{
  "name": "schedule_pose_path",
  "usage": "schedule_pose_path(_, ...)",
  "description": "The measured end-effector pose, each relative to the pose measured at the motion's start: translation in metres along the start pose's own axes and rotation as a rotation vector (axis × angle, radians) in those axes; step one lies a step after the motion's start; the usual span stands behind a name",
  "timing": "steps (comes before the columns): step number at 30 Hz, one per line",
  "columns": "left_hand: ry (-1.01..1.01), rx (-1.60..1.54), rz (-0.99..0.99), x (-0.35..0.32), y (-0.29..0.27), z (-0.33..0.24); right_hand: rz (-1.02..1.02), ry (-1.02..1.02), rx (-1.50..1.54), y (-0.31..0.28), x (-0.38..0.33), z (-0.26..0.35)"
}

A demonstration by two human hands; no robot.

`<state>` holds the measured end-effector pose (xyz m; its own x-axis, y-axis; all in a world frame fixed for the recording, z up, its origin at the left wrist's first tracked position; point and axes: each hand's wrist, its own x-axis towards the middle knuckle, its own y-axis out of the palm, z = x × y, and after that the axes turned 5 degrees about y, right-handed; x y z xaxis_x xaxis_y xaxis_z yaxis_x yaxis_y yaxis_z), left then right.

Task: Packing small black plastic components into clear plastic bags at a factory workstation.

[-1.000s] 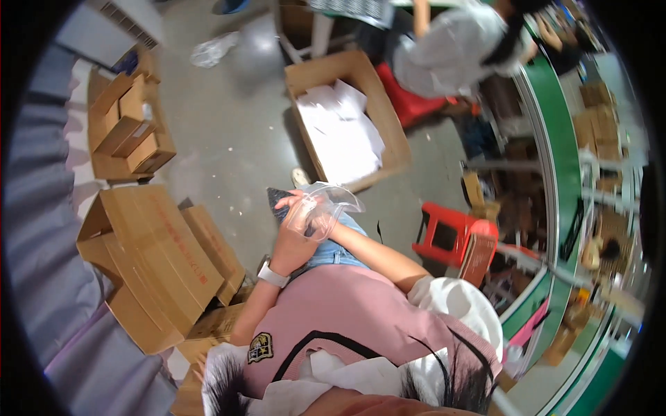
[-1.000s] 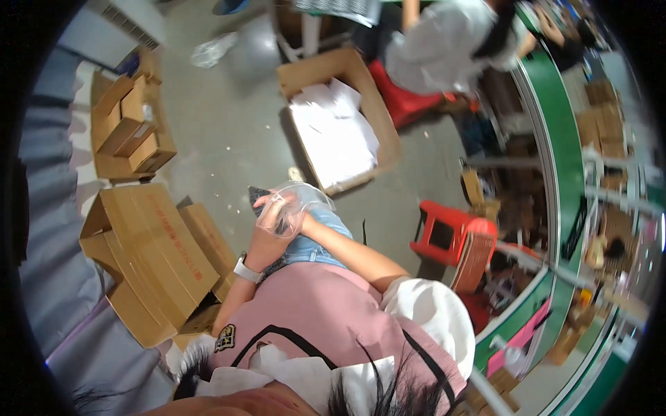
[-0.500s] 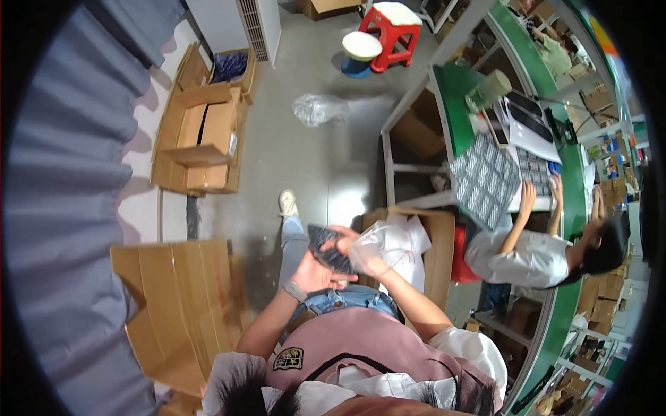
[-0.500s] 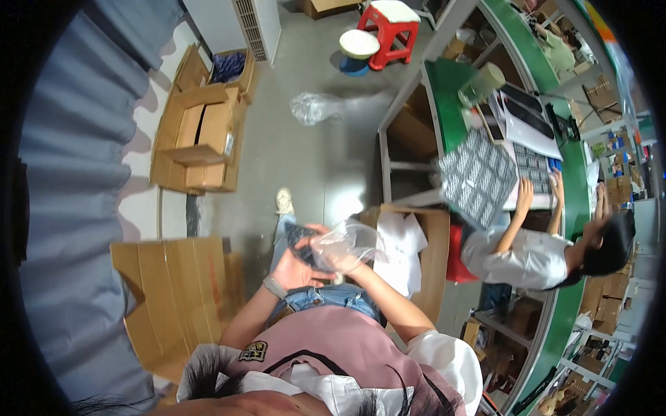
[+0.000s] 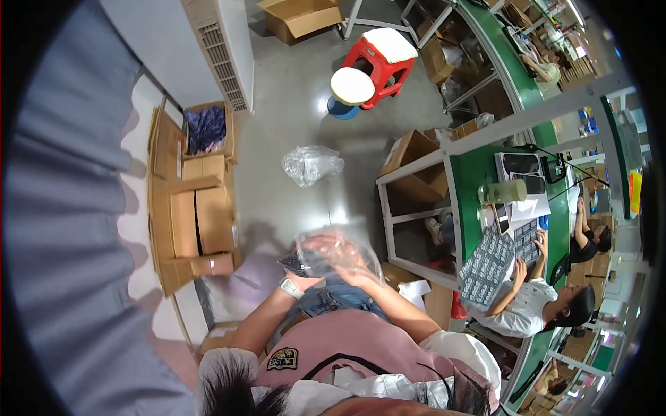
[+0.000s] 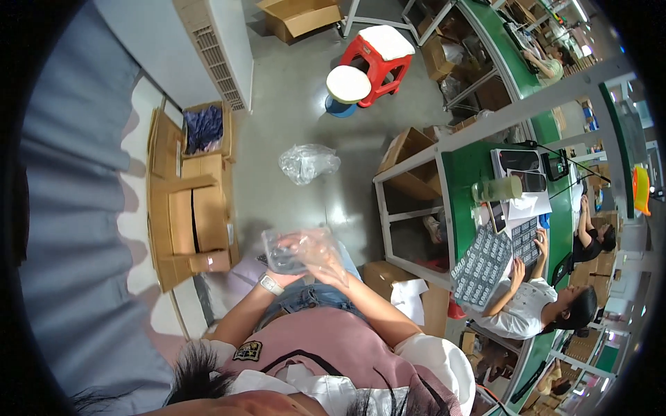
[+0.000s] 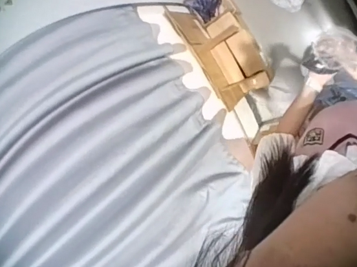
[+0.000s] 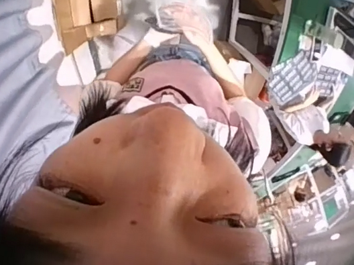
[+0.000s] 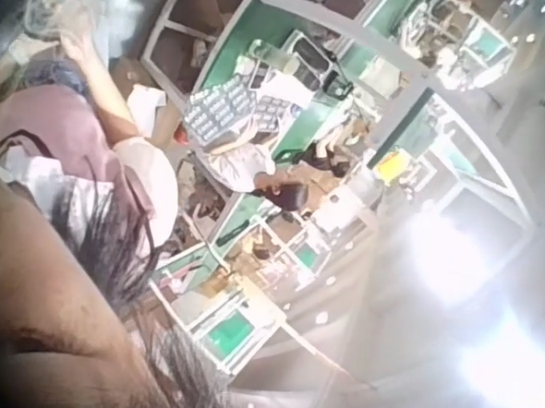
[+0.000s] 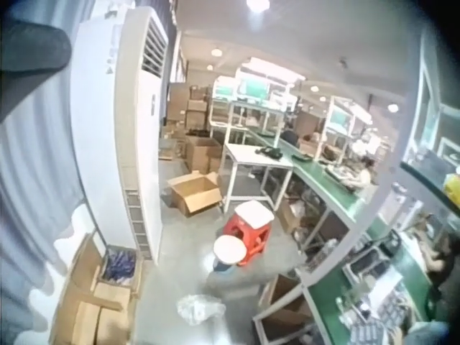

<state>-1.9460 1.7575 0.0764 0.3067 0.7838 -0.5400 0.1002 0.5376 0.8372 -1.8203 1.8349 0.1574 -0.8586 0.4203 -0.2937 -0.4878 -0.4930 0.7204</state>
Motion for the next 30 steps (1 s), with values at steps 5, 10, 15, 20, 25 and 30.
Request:
schedule_pose_path(5, 0.476, 0.378, 0.237, 0.097, 0.109, -0.083, -0.508, -0.289, -0.397, -0.062, 0.101, 0.078)
schedule_pose_path(10, 0.618, 0.413, 0.203, 0.211, 0.172, -0.154, -0.512, -0.173, 0.066, -0.131, 0.199, 0.179)
schedule_pose_path(15, 0.577, 0.023, 0.166, 0.294, 0.244, -0.229, -0.463, -0.082, 0.042, -0.168, 0.283, 0.296)
schedule_pose_path(20, 0.499, 0.013, -0.102, 0.382, 0.284, -0.332, -0.356, -0.176, -0.385, -0.229, 0.393, 0.378)
schedule_pose_path(25, 0.38, -0.002, -0.095, 0.5, 0.304, -0.454, -0.425, -0.001, -0.367, -0.278, 0.518, 0.45)
schedule_pose_path(30, 0.267, 0.268, -0.027, 0.597, 0.381, -0.609, -0.462, -0.086, -0.314, -0.33, 0.638, 0.519)
